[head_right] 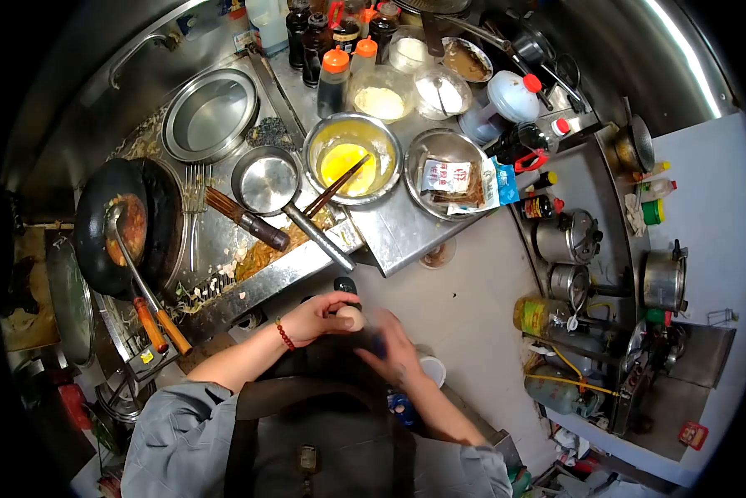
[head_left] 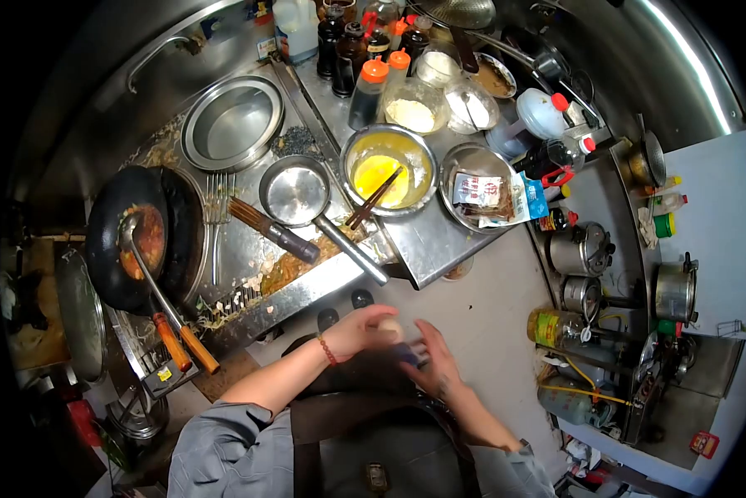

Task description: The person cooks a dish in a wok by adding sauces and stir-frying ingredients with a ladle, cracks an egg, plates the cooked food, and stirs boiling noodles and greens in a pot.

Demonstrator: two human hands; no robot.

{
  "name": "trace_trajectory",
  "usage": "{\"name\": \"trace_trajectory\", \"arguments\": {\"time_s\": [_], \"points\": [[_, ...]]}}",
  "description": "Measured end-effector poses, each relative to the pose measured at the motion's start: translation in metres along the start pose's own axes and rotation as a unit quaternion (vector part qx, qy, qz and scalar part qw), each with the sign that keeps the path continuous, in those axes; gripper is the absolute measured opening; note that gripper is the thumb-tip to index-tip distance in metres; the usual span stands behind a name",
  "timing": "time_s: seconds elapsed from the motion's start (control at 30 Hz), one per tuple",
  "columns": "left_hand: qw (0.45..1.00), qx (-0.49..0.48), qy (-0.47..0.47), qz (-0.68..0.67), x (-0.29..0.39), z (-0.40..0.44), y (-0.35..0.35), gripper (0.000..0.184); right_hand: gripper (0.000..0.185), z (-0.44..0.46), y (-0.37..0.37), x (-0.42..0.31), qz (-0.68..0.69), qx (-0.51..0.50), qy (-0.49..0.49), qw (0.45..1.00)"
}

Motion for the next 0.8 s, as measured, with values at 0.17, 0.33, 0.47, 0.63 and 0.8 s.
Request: {"name": "trace_trajectory", "arguments": {"time_s": [0.17, 0.33, 0.47, 0.63, 0.8], "points": [[0.988, 0.067, 0.128, -0.057, 0.050, 0.010, 0.010, 0.049, 0.047, 0.087, -0.018, -0.041, -0.046, 0.032, -0.185, 0.981], [0.983, 0.097, 0.154, -0.032, 0.077, -0.014, -0.001, 0.050, 0.038, 0.196, -0.057, -0.054, -0.187, 0.198, -0.119, 0.955], [0.975, 0.154, 0.142, -0.077, 0.054, -0.063, -0.028, 0.038, 0.036, 0.231, -0.056, -0.042, -0.203, 0.171, -0.118, 0.957], [0.940, 0.277, 0.142, -0.135, 0.018, -0.118, -0.054, 0.030, 0.040, 0.255, -0.074, -0.065, -0.049, 0.181, -0.174, 0.967], [0.932, 0.288, 0.171, -0.139, 0.011, -0.133, -0.054, 0.030, 0.040, 0.279, -0.074, -0.077, -0.157, 0.173, -0.157, 0.960]]}}
Point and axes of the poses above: each hand's wrist, its own z-axis towards the middle knuckle, its own y-axis out of the palm, x = y × z, the point moved 4 cm from there along z, towards the middle knuckle, and after that the axes turned 10 degrees about y, right-handed, at the moved point
